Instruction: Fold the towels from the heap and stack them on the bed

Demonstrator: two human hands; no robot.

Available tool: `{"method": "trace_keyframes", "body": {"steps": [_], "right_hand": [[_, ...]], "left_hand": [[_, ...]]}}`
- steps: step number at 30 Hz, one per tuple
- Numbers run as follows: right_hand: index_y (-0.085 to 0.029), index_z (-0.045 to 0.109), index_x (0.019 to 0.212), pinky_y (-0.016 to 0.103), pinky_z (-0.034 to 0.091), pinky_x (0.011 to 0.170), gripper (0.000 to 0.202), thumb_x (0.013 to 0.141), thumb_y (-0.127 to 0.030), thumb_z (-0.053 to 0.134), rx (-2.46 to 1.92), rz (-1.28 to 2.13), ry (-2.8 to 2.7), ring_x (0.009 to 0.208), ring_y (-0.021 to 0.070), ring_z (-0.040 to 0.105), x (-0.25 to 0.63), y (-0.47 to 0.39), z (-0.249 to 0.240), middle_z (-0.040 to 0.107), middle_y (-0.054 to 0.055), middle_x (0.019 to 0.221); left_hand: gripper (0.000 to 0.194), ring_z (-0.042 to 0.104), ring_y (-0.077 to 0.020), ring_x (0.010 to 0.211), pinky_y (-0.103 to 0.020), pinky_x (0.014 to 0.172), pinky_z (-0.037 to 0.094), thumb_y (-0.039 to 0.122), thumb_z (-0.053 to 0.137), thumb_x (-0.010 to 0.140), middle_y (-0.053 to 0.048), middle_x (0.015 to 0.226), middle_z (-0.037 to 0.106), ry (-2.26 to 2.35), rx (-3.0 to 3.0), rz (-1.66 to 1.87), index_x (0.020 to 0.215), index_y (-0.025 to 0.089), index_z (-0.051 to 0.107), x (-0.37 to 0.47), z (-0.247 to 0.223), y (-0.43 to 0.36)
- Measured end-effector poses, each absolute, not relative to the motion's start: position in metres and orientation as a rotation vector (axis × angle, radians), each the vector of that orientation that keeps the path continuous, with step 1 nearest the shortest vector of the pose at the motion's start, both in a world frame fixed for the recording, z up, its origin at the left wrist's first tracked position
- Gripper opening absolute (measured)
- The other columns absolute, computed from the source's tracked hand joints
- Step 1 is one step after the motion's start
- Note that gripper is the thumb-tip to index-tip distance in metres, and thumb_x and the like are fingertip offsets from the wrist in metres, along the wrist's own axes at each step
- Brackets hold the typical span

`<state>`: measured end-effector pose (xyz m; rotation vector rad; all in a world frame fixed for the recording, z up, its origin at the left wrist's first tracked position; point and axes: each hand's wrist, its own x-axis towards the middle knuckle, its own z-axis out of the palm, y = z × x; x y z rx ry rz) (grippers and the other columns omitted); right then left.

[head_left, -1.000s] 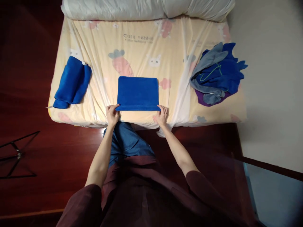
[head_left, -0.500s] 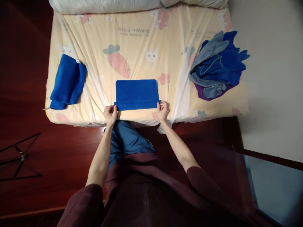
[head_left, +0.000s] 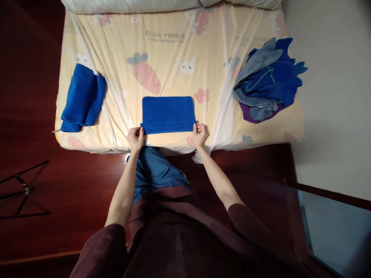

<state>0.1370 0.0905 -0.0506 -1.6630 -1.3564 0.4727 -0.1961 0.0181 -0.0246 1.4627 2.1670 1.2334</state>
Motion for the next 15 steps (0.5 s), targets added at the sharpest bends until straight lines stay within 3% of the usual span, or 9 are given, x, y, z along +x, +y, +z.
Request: {"method": "trace_keyframes", "body": {"steps": [4,7,11,15], "right_hand": [[-0.016,0.069,0.103,0.03,0.055,0.069,0.046,0.106,-0.056,0.046,-1.661,0.41,-1.388,0.065,0.0157,0.06,0.138,0.09,-0.051,0.068,0.007,0.081],[-0.016,0.068,0.11,0.031,0.058,0.073,0.046,0.109,-0.052,0.039,-1.635,0.325,-1.376,0.074,0.018,0.067,0.139,0.089,-0.051,0.07,0.01,0.089],[-0.015,0.063,0.129,0.04,0.061,0.089,0.05,0.109,-0.051,0.036,-1.573,0.334,-1.409,0.104,0.0246,0.07,0.142,0.086,-0.052,0.066,0.019,0.118],[-0.014,0.059,0.142,0.049,0.054,0.11,0.053,0.11,-0.047,0.031,-1.502,0.304,-1.572,0.138,0.0286,0.057,0.145,0.082,-0.052,0.057,0.022,0.141]], "left_hand": [[0.04,0.06,-0.0224,0.083,-0.039,0.081,0.049,0.056,0.054,0.101,-0.008,0.085,0.066,2.157,1.44,1.24,0.092,0.02,0.07,-0.195,-0.023,0.018],[0.04,0.061,-0.0225,0.088,-0.039,0.084,0.051,0.056,0.05,0.103,-0.009,0.097,0.066,2.131,1.386,1.332,0.104,0.02,0.068,-0.194,-0.02,0.015],[0.039,0.06,-0.0278,0.116,-0.046,0.101,0.049,0.054,0.051,0.102,-0.014,0.121,0.063,2.104,1.477,1.44,0.12,0.022,0.063,-0.193,-0.019,0.009],[0.034,0.059,-0.0303,0.125,-0.056,0.114,0.041,0.049,0.049,0.104,-0.012,0.124,0.07,2.101,1.662,1.294,0.116,0.024,0.068,-0.191,-0.021,0.004]]}}
